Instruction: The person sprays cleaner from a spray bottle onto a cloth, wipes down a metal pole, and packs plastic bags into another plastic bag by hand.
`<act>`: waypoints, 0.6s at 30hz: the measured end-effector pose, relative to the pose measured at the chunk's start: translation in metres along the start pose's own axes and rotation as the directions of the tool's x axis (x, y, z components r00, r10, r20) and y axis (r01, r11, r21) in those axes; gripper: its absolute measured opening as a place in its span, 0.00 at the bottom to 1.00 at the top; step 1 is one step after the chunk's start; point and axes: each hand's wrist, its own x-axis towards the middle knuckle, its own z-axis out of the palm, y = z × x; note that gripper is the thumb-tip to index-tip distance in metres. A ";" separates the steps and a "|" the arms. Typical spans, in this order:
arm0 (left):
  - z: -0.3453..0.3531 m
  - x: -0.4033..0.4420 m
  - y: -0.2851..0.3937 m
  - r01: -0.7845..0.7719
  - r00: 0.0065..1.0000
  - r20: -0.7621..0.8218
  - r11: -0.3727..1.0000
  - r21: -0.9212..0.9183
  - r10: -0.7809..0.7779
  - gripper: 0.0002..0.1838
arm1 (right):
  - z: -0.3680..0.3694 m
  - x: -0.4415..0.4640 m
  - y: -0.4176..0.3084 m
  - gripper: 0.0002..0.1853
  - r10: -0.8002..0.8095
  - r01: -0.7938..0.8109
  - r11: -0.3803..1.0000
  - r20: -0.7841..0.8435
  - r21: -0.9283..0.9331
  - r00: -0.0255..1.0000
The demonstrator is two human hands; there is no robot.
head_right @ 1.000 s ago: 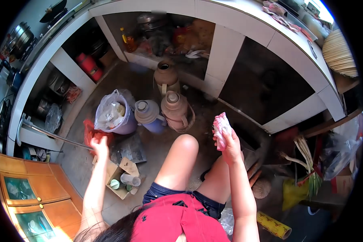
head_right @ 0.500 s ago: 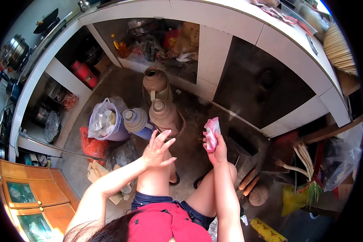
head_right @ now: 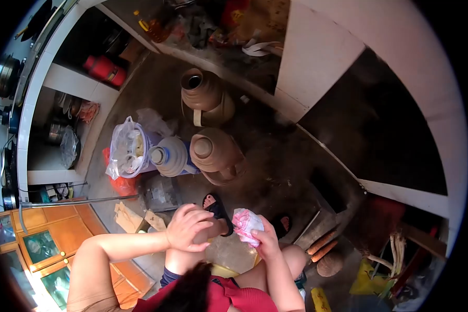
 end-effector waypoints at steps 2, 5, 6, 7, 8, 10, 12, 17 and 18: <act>-0.008 0.002 0.003 0.059 0.997 0.047 0.996 -0.069 -0.056 0.29 | 0.003 0.013 0.004 0.24 0.060 -0.061 0.998 0.003 0.020 0.998; -0.020 -0.007 0.009 0.156 0.986 0.076 0.984 -0.088 -0.150 0.27 | -0.002 0.015 0.012 0.25 0.328 -0.331 0.940 0.055 0.076 0.943; -0.026 -0.011 0.011 0.200 0.976 0.105 0.977 -0.067 -0.193 0.27 | -0.011 0.011 0.017 0.25 0.337 -0.340 0.938 0.049 0.063 0.940; -0.034 -0.017 0.016 0.256 0.961 0.129 0.963 -0.088 -0.244 0.25 | -0.023 0.000 0.022 0.25 0.426 -0.421 0.893 -0.001 0.159 0.905; -0.040 -0.023 0.023 0.258 0.962 0.123 0.961 -0.096 -0.246 0.25 | -0.020 -0.014 0.013 0.26 0.511 -0.485 0.835 -0.044 0.260 0.858; -0.047 -0.037 0.039 0.298 0.919 0.247 0.951 0.080 -0.308 0.26 | 0.050 -0.047 -0.051 0.25 0.493 -0.459 0.866 -0.195 0.197 0.848; -0.039 -0.058 0.059 0.183 0.868 0.388 0.926 0.330 -0.310 0.27 | 0.132 -0.077 -0.118 0.28 0.387 -0.386 0.921 -0.268 0.059 0.882; -0.103 -0.052 0.177 0.725 0.684 0.108 0.657 -0.208 -0.721 0.28 | 0.241 -0.124 -0.217 0.35 0.148 -0.184 0.973 -0.237 -0.140 0.960; -0.128 -0.058 0.185 0.748 0.653 0.059 0.631 -0.205 -0.755 0.28 | 0.270 -0.116 -0.223 0.35 0.177 -0.209 0.964 -0.187 -0.167 0.966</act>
